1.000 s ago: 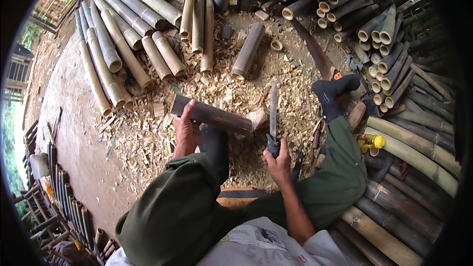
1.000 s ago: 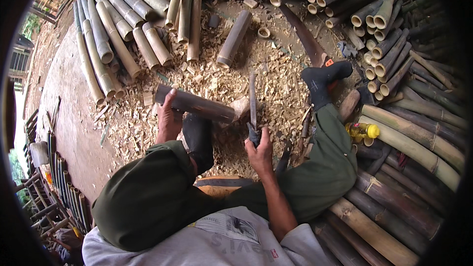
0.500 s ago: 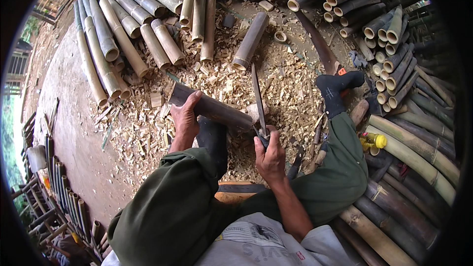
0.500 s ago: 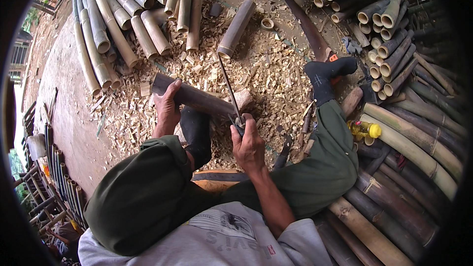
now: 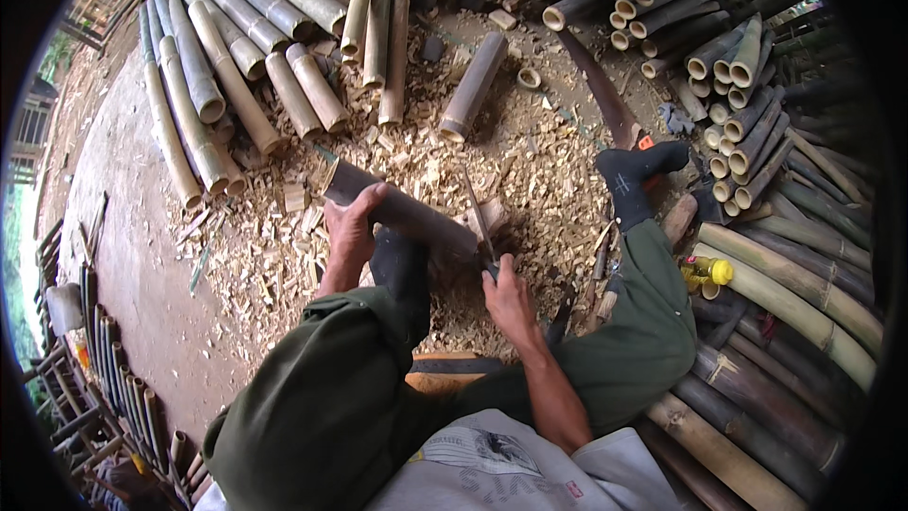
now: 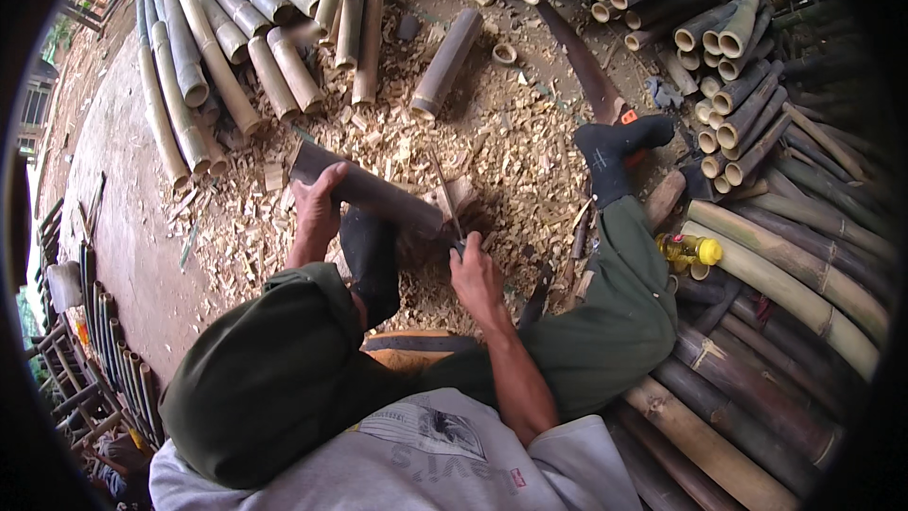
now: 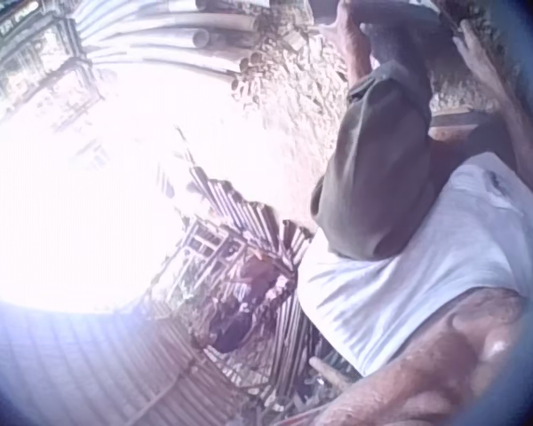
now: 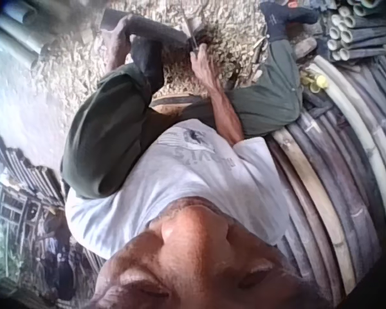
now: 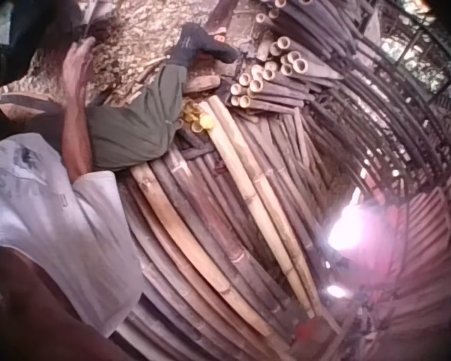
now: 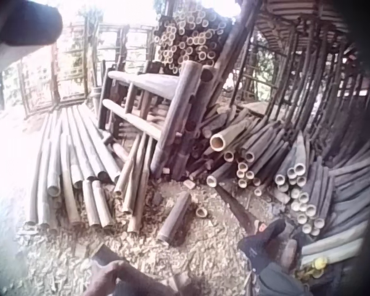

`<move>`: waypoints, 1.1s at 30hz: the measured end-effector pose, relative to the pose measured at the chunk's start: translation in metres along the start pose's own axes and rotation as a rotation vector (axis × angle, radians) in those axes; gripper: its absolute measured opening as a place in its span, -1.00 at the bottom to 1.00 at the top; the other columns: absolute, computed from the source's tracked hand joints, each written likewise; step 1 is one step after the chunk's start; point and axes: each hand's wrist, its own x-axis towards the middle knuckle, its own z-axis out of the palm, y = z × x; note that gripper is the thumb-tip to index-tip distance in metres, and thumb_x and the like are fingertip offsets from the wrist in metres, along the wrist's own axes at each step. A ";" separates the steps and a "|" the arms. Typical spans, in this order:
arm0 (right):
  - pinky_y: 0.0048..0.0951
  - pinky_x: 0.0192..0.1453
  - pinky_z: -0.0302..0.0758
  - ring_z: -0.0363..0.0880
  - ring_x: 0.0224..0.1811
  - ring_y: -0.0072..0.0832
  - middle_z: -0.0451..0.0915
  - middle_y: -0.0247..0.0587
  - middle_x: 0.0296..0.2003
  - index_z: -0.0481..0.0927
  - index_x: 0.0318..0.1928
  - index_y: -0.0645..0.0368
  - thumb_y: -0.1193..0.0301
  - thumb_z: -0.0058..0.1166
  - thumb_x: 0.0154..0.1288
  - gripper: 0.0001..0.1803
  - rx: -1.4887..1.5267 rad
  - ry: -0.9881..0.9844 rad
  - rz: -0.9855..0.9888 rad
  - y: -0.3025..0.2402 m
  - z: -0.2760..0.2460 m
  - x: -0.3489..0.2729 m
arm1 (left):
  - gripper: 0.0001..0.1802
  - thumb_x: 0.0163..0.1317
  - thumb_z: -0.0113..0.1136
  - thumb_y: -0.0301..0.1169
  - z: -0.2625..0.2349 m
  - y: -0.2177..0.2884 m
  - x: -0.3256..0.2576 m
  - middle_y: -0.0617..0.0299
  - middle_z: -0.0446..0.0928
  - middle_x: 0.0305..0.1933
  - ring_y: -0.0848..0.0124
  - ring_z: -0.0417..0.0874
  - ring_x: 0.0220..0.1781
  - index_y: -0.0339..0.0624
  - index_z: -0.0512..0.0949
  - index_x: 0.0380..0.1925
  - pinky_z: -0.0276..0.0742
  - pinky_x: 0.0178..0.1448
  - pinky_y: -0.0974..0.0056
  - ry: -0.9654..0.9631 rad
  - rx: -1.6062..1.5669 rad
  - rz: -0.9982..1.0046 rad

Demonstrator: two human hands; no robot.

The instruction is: The person sits on the ground and uses a knife to shave the outer layer off a piece of bamboo held between their legs. They rotate the bamboo to smooth the surface and then place the finished piece aside.

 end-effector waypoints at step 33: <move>0.15 -0.25 0.54 0.69 -0.24 0.28 0.66 0.28 -0.32 0.34 0.01 0.24 0.30 0.15 0.51 -0.67 0.028 0.194 -0.176 -0.028 0.000 -0.016 | -0.47 -0.02 0.65 -0.39 -0.005 0.003 0.002 0.10 0.73 -0.15 0.32 0.73 -0.16 -0.38 0.65 -0.06 0.67 0.01 0.19 -0.186 0.075 0.029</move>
